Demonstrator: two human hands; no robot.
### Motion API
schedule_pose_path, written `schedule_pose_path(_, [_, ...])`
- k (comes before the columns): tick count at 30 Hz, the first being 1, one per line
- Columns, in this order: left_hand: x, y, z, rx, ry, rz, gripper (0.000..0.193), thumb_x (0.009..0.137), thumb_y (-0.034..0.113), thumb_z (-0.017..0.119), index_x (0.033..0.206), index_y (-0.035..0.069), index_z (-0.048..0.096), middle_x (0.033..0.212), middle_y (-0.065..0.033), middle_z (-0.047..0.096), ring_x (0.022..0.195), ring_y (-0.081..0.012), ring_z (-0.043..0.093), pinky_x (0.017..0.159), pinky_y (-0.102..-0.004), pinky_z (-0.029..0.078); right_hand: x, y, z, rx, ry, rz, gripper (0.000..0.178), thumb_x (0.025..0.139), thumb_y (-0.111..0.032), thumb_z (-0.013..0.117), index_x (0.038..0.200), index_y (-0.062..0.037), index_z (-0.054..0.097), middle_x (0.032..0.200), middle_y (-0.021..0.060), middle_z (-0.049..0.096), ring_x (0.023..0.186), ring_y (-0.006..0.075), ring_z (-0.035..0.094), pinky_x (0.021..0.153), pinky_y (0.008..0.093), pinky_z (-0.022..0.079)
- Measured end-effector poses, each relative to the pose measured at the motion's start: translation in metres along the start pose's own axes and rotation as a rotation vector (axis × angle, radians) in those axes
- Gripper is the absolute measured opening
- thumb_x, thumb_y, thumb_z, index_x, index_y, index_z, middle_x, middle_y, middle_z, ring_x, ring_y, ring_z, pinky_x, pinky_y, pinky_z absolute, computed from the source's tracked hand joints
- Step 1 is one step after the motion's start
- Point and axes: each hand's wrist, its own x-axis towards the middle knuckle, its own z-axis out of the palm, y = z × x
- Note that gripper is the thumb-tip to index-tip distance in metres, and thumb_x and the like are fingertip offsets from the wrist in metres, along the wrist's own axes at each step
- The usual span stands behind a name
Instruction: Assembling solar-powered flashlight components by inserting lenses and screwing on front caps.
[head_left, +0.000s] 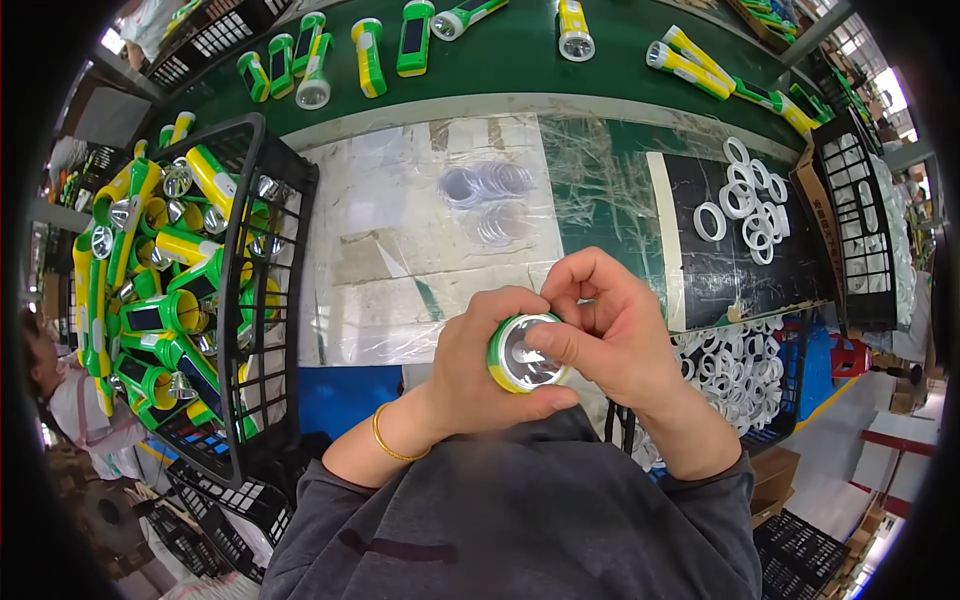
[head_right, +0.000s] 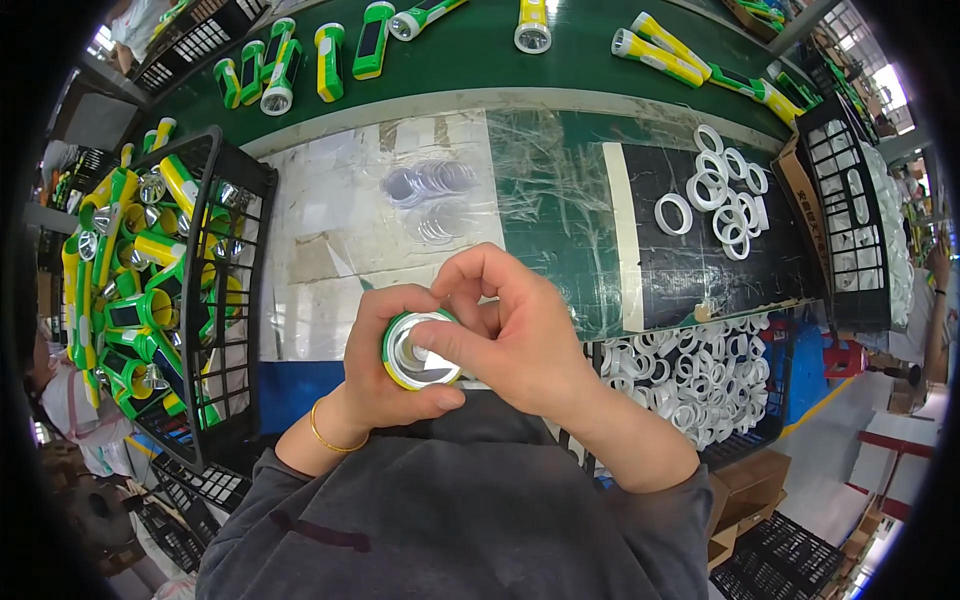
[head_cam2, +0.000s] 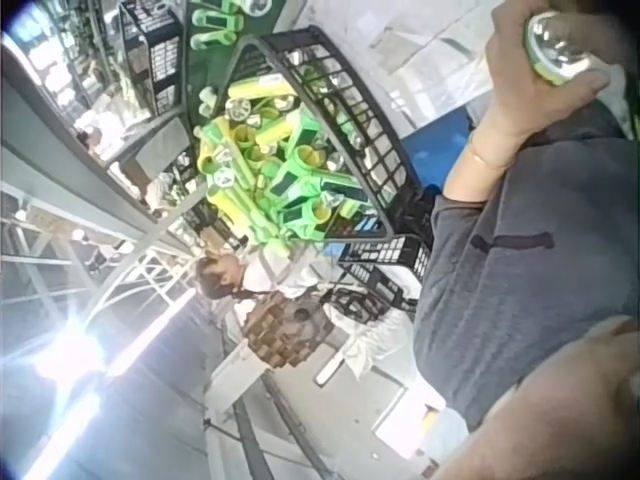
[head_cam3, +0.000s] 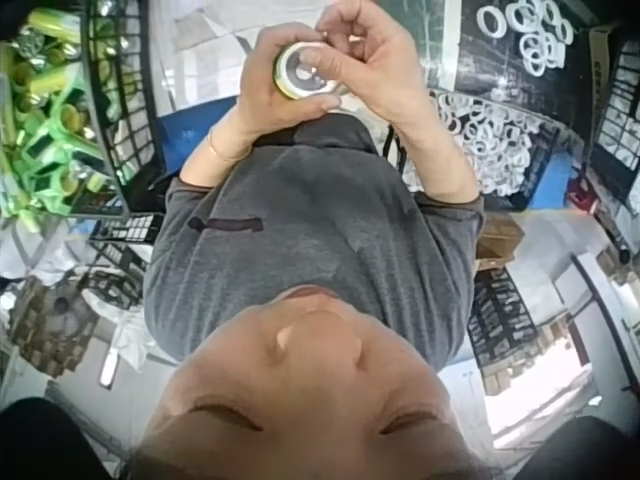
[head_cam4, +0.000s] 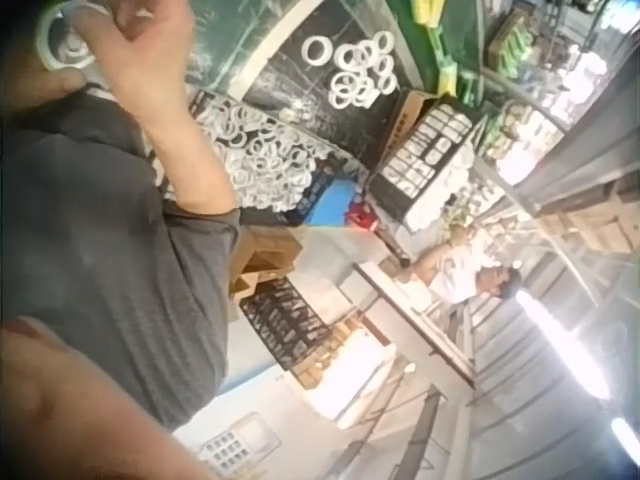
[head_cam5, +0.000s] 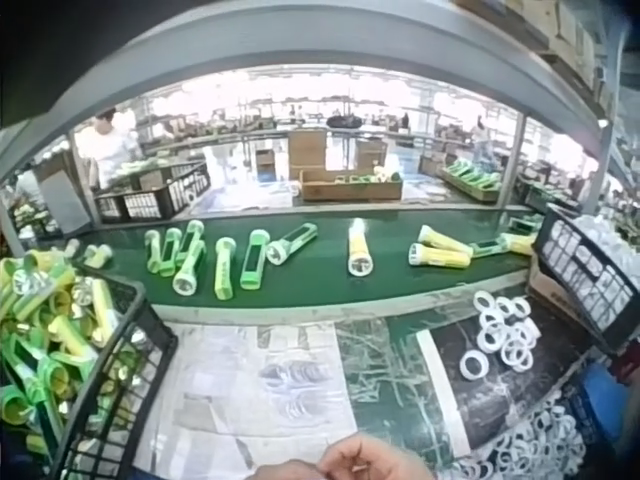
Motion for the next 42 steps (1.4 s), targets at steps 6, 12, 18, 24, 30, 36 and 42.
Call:
schedule_pose_path(6, [0.007, -0.003, -0.003, 0.043, -0.008, 0.034, 0.061, 0.067, 0.019, 0.081, 0.114, 0.002, 0.046, 0.098, -0.0125, 0.061, 0.079, -0.0205, 0.063, 0.069, -0.0291, 0.05, 0.003, 0.006, -0.012, -0.147, 0.031, -0.147, 0.025, 0.083, -0.003, 0.068, 0.102, -0.0036, 0.052, 0.08, -0.0007, 0.052, 0.065, 0.0031, 0.051, 0.053, 0.0179, 0.04])
schedule_pose_path(12, [0.008, 0.008, -0.004, -0.207, 0.115, -0.11, 0.054, 0.078, 0.036, 0.07, 0.109, 0.005, 0.04, 0.087, -0.0139, 0.055, 0.076, -0.0213, 0.056, 0.067, -0.0309, 0.047, 0.012, 0.02, -0.155, -0.997, 0.745, -0.435, 0.025, 0.081, -0.009, 0.069, 0.104, -0.0025, 0.064, 0.086, 0.0068, 0.058, 0.065, 0.0113, 0.057, 0.059, 0.0246, 0.048])
schedule_pose_path(18, [0.008, 0.005, -0.003, -0.263, 0.029, -0.169, 0.055, 0.076, 0.037, 0.072, 0.109, 0.006, 0.039, 0.087, -0.0157, 0.057, 0.075, -0.019, 0.057, 0.066, -0.0282, 0.047, 0.02, 0.043, -0.237, -1.491, 0.736, 0.0, 0.061, 0.073, -0.03, 0.075, 0.127, -0.0136, 0.053, 0.109, 0.0194, 0.055, 0.098, 0.0378, 0.058, 0.08, 0.0425, 0.049])
schedule_pose_path(24, [0.0, 0.0, -0.009, -0.354, 0.071, -0.126, 0.058, 0.074, 0.027, 0.077, 0.111, 0.004, 0.039, 0.092, -0.0183, 0.058, 0.075, -0.018, 0.058, 0.066, -0.0276, 0.049, 0.017, 0.012, -0.191, -1.763, 0.545, -0.168, 0.05, 0.064, -0.005, 0.07, 0.112, -0.0074, 0.06, 0.098, 0.0161, 0.054, 0.095, 0.034, 0.056, 0.078, 0.0398, 0.05])
schedule_pose_path(30, [0.002, -0.002, -0.007, -0.33, 0.023, -0.099, 0.059, 0.073, 0.029, 0.079, 0.11, 0.004, 0.04, 0.094, -0.0188, 0.058, 0.076, -0.0185, 0.059, 0.067, -0.0284, 0.05, 0.038, 0.011, -0.146, -1.663, -0.174, -0.215, 0.049, 0.064, -0.004, 0.071, 0.112, -0.0064, 0.059, 0.106, 0.0115, 0.058, 0.1, 0.032, 0.055, 0.085, 0.0382, 0.048])
schedule_pose_path(36, [-0.002, 0.007, -0.012, -0.381, 0.126, -0.203, 0.062, 0.071, 0.038, 0.077, 0.108, 0.006, 0.04, 0.085, -0.0156, 0.058, 0.075, -0.0195, 0.058, 0.067, -0.029, 0.048, 0.032, 0.043, -0.143, -1.352, 0.178, -0.421, 0.059, 0.067, -0.012, 0.077, 0.121, -0.0052, 0.056, 0.12, 0.0148, 0.056, 0.113, 0.032, 0.052, 0.093, 0.0372, 0.045])
schedule_pose_path(42, [0.002, -0.003, -0.022, -0.194, -0.04, -0.143, 0.075, 0.061, 0.02, 0.084, 0.12, 0.001, 0.042, 0.107, -0.0103, 0.055, 0.098, -0.018, 0.057, 0.086, -0.0305, 0.045, 0.011, -0.045, -0.043, -0.745, -0.386, -0.546, 0.056, 0.068, -0.014, 0.079, 0.119, -0.0015, 0.06, 0.12, 0.0167, 0.055, 0.106, 0.0303, 0.055, 0.091, 0.0388, 0.044])
